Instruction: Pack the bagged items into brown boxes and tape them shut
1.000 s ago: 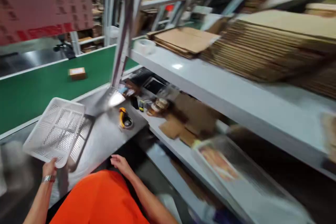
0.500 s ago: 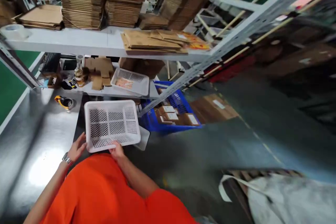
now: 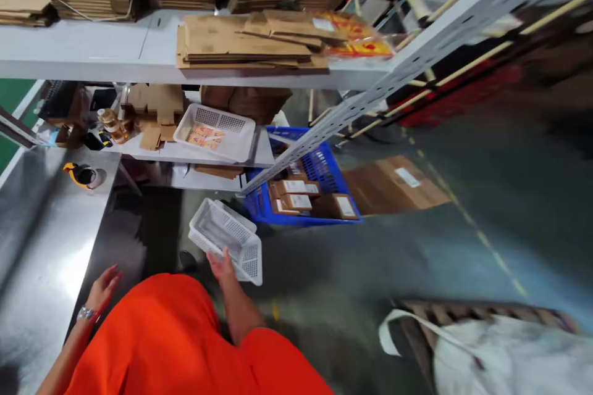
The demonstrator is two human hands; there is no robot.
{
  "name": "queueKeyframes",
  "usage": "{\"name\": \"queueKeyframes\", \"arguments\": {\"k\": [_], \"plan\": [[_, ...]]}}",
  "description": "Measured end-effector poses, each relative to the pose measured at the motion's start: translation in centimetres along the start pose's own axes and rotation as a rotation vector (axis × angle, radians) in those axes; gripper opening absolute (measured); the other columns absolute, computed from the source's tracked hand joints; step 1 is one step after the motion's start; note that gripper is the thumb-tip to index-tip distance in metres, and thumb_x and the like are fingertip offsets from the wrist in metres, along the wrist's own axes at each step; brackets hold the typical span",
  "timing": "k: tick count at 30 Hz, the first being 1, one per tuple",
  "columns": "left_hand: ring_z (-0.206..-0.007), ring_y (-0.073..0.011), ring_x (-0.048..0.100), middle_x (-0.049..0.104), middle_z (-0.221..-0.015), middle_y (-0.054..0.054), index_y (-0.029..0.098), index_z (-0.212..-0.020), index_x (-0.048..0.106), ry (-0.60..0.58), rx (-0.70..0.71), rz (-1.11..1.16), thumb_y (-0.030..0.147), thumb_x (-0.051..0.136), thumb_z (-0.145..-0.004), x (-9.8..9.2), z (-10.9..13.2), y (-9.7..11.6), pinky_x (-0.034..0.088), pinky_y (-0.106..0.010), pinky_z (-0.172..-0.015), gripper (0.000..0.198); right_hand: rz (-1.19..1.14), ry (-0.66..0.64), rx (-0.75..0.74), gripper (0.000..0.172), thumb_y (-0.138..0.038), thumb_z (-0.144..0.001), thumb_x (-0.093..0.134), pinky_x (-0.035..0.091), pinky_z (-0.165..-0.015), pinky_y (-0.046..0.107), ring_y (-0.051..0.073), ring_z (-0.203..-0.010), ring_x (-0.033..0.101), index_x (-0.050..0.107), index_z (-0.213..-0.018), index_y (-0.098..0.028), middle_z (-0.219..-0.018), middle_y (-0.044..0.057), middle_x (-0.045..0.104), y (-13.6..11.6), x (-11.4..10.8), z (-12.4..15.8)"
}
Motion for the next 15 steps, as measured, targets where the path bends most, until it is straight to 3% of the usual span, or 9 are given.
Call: {"name": "queueKeyframes", "arguments": {"k": [4, 8, 12, 15], "plan": [[-0.122, -0.0460, 0.086, 0.091, -0.117, -0.020, 0.023, -0.123, 0.076, 0.037, -0.046, -0.021, 0.074, 0.077, -0.067, 3.3, 1.9, -0.1, 0.067, -0.062, -0.118, 0.075, 0.130, 0.088, 0.144, 0.031, -0.039, -0.121, 0.060, 0.070, -0.096, 0.038, 0.021, -0.107, 0.081, 0.074, -0.130, -0.012, -0.121, 0.011, 0.080, -2.9, -2.2, -3.5], [-0.125, -0.0428, 0.086, 0.090, -0.119, -0.019, 0.022, -0.130, 0.075, 0.155, -0.029, -0.057, 0.066, 0.075, -0.075, 4.8, 3.2, 0.3, 0.068, -0.059, -0.116, 0.070, 0.324, 0.100, 0.246, 0.025, -0.034, -0.115, 0.073, 0.071, -0.100, 0.044, 0.023, -0.113, 0.080, 0.075, -0.131, -0.015, -0.129, 0.010, 0.080, -3.5, -2.3, -5.7], [-0.124, -0.0411, 0.086, 0.088, -0.122, -0.019, 0.020, -0.134, 0.075, 0.354, -0.093, -0.020, 0.058, 0.078, -0.082, 3.4, 5.8, -1.4, 0.069, -0.057, -0.114, 0.065, 0.558, 0.091, 0.245, 0.017, -0.031, -0.112, 0.075, 0.070, -0.088, 0.038, 0.021, -0.099, 0.079, 0.075, -0.116, -0.015, -0.112, 0.006, 0.079, -2.9, -1.6, -5.4], [-0.129, -0.0380, 0.084, 0.086, -0.129, -0.019, 0.020, -0.136, 0.073, 0.565, -0.175, 0.051, 0.046, 0.077, -0.089, 0.4, 9.3, -3.6, 0.068, -0.053, -0.117, 0.054, 0.730, 0.019, 0.177, 0.011, -0.024, -0.103, 0.076, 0.066, -0.072, 0.033, 0.022, -0.082, 0.079, 0.069, -0.095, -0.020, -0.087, 0.003, 0.073, -2.1, -0.6, -3.9]]}}
Point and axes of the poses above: each hand's wrist, its own z-axis away from the middle knuckle, its own x-axis out of the palm, y = z × x, the point moved 6 cm from there along -z, towards the middle knuckle
